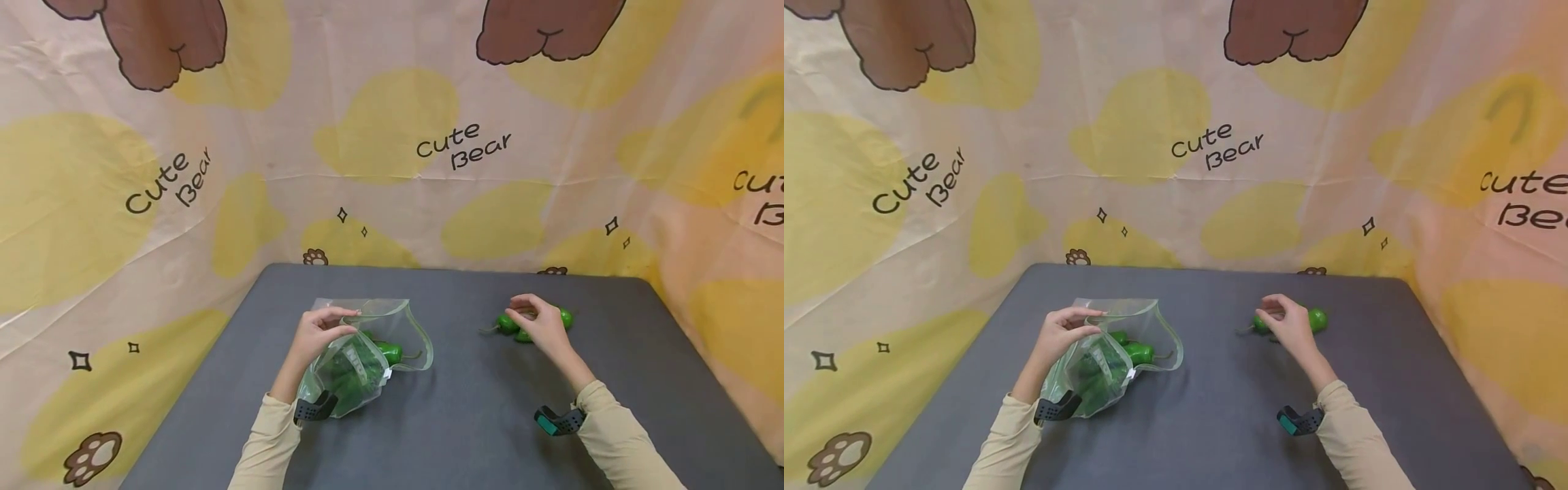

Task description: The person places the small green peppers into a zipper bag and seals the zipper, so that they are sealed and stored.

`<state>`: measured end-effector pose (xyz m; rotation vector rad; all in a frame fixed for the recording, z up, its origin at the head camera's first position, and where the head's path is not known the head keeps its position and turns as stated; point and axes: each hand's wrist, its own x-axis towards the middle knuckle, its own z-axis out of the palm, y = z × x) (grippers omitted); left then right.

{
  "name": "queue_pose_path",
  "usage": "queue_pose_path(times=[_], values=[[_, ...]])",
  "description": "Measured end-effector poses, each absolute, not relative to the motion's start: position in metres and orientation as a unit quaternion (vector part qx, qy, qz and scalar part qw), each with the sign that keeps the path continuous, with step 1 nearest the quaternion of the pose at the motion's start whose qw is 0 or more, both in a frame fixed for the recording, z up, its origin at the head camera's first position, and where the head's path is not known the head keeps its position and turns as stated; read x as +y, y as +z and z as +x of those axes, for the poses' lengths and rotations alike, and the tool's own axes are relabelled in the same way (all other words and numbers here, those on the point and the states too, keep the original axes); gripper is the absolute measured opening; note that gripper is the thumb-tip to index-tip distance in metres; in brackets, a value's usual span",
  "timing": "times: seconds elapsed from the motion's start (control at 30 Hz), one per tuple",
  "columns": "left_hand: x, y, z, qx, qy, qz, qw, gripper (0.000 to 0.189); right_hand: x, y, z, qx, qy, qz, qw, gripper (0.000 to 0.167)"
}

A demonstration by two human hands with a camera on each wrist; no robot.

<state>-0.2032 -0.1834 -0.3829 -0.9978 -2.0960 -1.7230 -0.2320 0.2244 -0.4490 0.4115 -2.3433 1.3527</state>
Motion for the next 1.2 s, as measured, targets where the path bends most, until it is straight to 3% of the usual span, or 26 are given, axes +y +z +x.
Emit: queue_pose_path(times=[0.2, 0.4, 0.57, 0.83, 1.03, 1.2], values=[[-0.183, -0.383, -0.205, -0.714, -0.594, -0.349, 0.127, 0.019, 0.282, -0.524, -0.281, -0.868, 0.404, 0.136, 0.255, 0.030], [-0.183, -0.385, -0.204, -0.711, -0.604, -0.345, 0.108, 0.022, 0.305, -0.545, -0.291, -0.879, 0.392, 0.097, 0.252, 0.031], [-0.182, -0.386, -0.202, -0.715, -0.604, -0.336, 0.103, 0.022, 0.304, -0.532, -0.281, -0.896, 0.362, 0.105, 0.233, 0.035], [-0.182, -0.384, -0.201, -0.726, -0.596, -0.330, 0.098, 0.022, 0.274, -0.470, -0.236, -0.912, 0.374, 0.108, 0.129, 0.039], [-0.182, -0.383, -0.200, -0.719, -0.601, -0.334, 0.101, 0.023, 0.271, -0.470, -0.233, -0.932, 0.338, 0.077, 0.103, 0.031], [-0.184, -0.384, -0.201, -0.715, -0.600, -0.341, 0.112, 0.023, 0.273, -0.477, -0.234, -0.937, 0.325, 0.079, 0.105, 0.034]])
